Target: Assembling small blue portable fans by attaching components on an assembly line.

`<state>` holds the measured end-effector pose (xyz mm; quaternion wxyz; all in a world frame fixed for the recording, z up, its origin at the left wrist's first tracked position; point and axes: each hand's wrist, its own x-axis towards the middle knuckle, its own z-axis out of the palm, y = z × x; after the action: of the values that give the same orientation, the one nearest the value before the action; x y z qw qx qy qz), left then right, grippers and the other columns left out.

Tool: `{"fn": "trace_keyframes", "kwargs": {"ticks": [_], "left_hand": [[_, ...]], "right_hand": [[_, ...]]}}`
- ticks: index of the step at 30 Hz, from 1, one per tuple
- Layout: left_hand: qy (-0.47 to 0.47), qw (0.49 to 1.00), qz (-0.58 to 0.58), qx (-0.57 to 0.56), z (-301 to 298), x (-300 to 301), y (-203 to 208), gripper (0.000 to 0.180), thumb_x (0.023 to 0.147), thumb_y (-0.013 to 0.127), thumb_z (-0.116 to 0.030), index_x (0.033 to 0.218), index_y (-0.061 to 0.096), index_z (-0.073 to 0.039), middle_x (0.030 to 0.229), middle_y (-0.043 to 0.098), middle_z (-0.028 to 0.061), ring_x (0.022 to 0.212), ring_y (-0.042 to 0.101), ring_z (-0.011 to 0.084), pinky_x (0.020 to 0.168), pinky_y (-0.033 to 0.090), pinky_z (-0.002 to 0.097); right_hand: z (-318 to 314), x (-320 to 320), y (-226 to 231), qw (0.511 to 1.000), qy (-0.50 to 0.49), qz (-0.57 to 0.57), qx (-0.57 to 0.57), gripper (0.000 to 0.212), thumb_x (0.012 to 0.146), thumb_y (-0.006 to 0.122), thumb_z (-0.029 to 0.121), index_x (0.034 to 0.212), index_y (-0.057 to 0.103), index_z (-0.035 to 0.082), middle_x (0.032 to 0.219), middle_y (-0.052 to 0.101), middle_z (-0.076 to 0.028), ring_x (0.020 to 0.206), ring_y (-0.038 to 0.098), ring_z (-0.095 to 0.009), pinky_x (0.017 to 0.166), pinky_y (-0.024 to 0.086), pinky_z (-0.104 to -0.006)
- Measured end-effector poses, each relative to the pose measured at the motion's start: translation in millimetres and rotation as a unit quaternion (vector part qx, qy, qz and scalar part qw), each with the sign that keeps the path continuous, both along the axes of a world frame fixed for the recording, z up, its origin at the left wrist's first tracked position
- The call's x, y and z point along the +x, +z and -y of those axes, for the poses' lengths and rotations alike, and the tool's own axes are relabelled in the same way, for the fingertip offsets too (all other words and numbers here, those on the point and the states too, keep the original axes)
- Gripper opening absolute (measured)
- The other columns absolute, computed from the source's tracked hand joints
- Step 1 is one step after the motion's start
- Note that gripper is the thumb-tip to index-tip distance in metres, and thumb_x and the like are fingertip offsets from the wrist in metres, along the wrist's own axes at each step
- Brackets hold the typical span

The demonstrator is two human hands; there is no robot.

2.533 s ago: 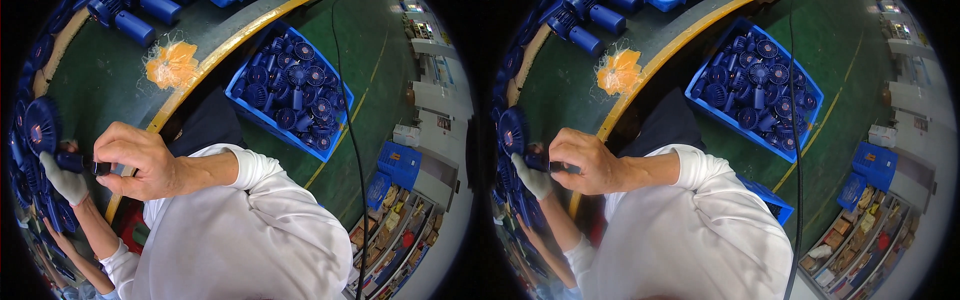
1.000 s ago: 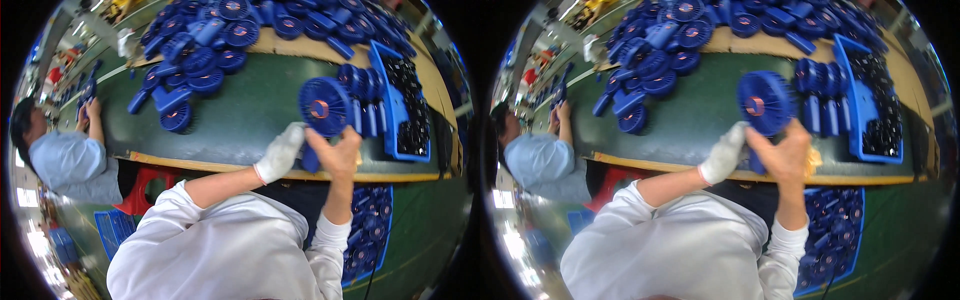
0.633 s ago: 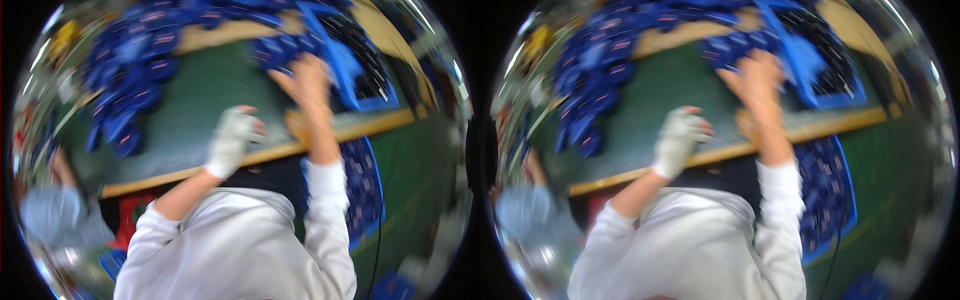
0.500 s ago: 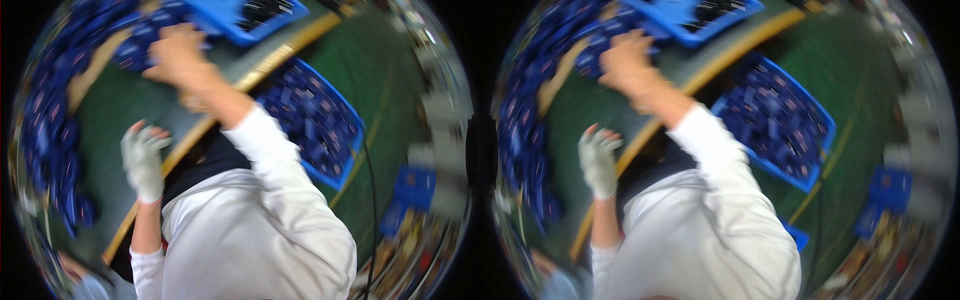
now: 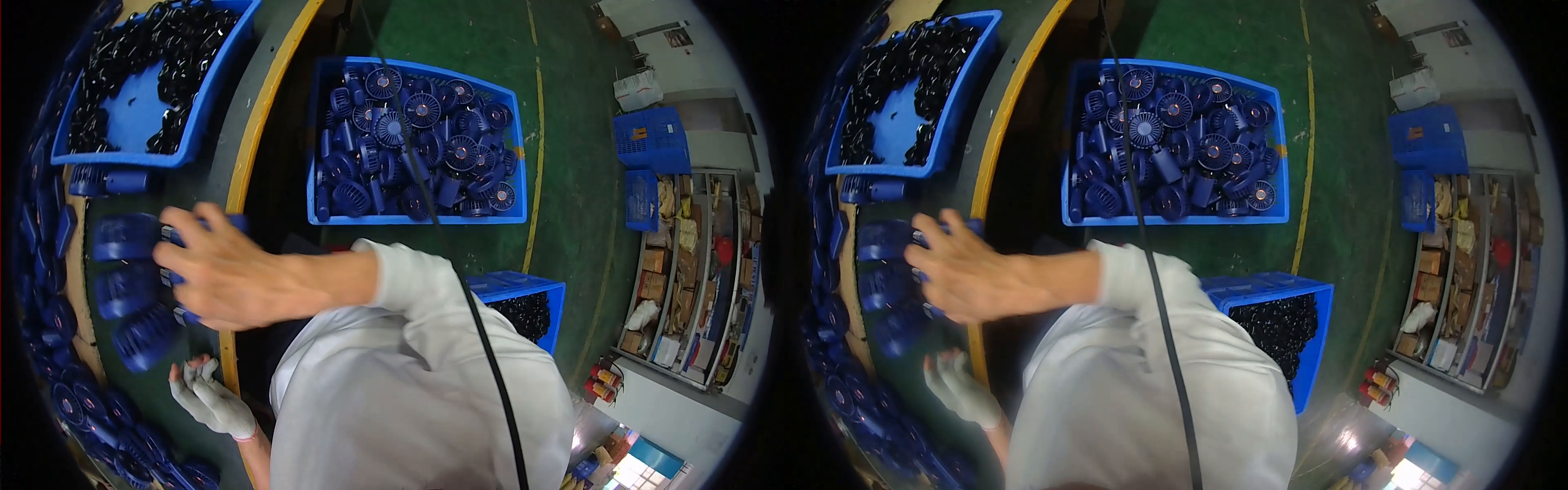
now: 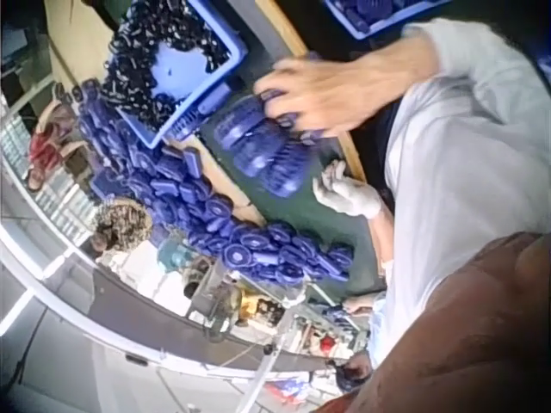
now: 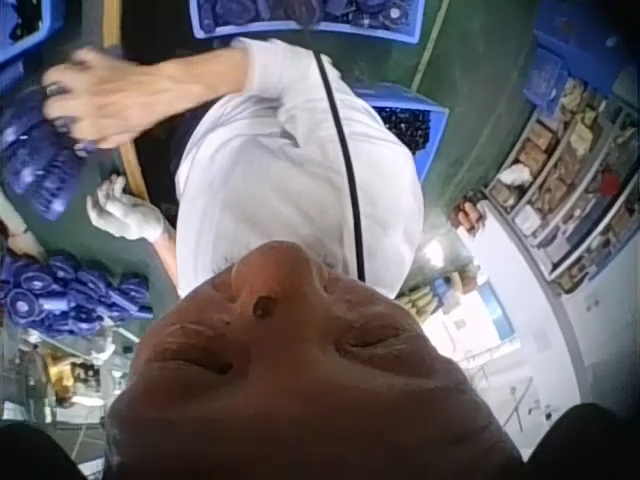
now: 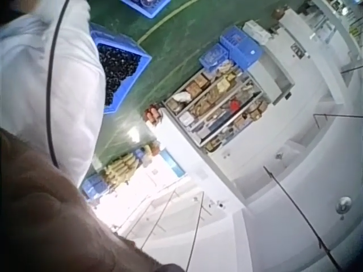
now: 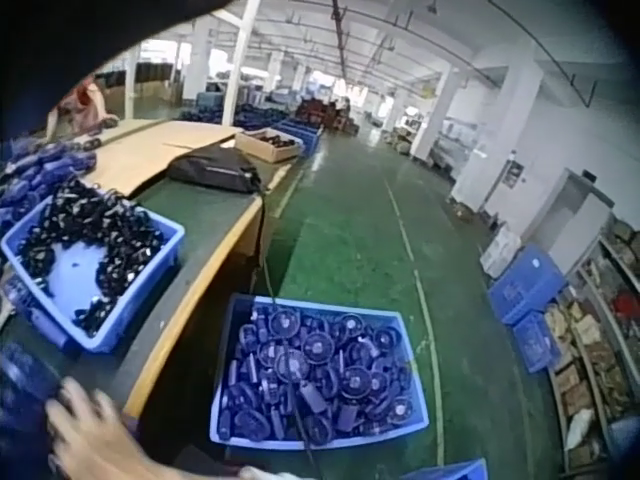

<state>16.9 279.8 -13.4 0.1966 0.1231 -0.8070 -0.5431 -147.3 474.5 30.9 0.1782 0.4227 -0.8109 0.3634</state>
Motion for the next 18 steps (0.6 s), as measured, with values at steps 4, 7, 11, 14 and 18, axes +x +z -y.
{"fn": "trace_keyframes", "kwargs": {"ticks": [4,7,11,14,18], "left_hand": [[0.071,0.996,0.041,0.038,-17.7,-14.0,10.8,0.043,0.096,0.043,-0.013,0.133,0.036,0.009,0.112,0.053,0.0208,0.095,0.057,0.0256,0.084,0.048,0.0317],[0.067,0.997,0.040,-0.003,-15.9,-12.1,9.2,0.042,0.094,0.042,-0.008,0.132,0.037,0.009,0.108,0.054,0.0178,0.091,0.055,0.0232,0.084,0.046,0.0303],[0.075,0.989,0.073,-0.105,-21.5,-16.1,11.5,0.041,0.091,0.041,0.000,0.130,0.041,0.008,0.104,0.057,0.0151,0.091,0.055,0.0209,0.081,0.046,0.0284],[0.041,0.987,0.058,-0.142,-15.4,-11.8,6.4,0.041,0.090,0.043,0.004,0.130,0.043,0.007,0.105,0.058,0.0139,0.093,0.056,0.0206,0.084,0.046,0.0291],[0.048,0.978,0.094,-0.179,-9.5,-10.6,-0.7,0.041,0.091,0.046,0.006,0.132,0.044,0.005,0.107,0.058,0.0132,0.100,0.057,0.0212,0.092,0.046,0.0320]], "right_hand": [[-91.7,44.5,-15.7,0.993,-0.055,0.103,-0.022,0.032,0.050,0.082,0.021,0.075,0.071,0.006,0.116,0.053,-0.015,0.123,0.038,-0.042,0.088,0.039,-0.0565],[-150.5,71.7,-36.8,0.974,-0.168,0.145,0.046,0.032,0.048,0.082,0.023,0.071,0.067,0.007,0.115,0.053,-0.013,0.121,0.042,-0.043,0.091,0.039,-0.0542],[-221.8,97.2,-61.3,0.906,-0.356,0.197,0.114,0.035,0.051,0.084,0.024,0.077,0.069,0.006,0.111,0.057,-0.014,0.116,0.045,-0.042,0.096,0.038,-0.0516],[-291.1,97.4,-88.2,0.871,-0.456,0.136,0.119,0.035,0.052,0.082,0.020,0.075,0.063,0.004,0.107,0.055,-0.016,0.106,0.049,-0.038,0.091,0.040,-0.0491],[-390.4,71.0,-131.6,0.769,-0.605,0.111,0.171,0.034,0.056,0.081,0.027,0.076,0.070,0.002,0.109,0.055,-0.018,0.106,0.049,-0.038,0.092,0.043,-0.0460]]}}
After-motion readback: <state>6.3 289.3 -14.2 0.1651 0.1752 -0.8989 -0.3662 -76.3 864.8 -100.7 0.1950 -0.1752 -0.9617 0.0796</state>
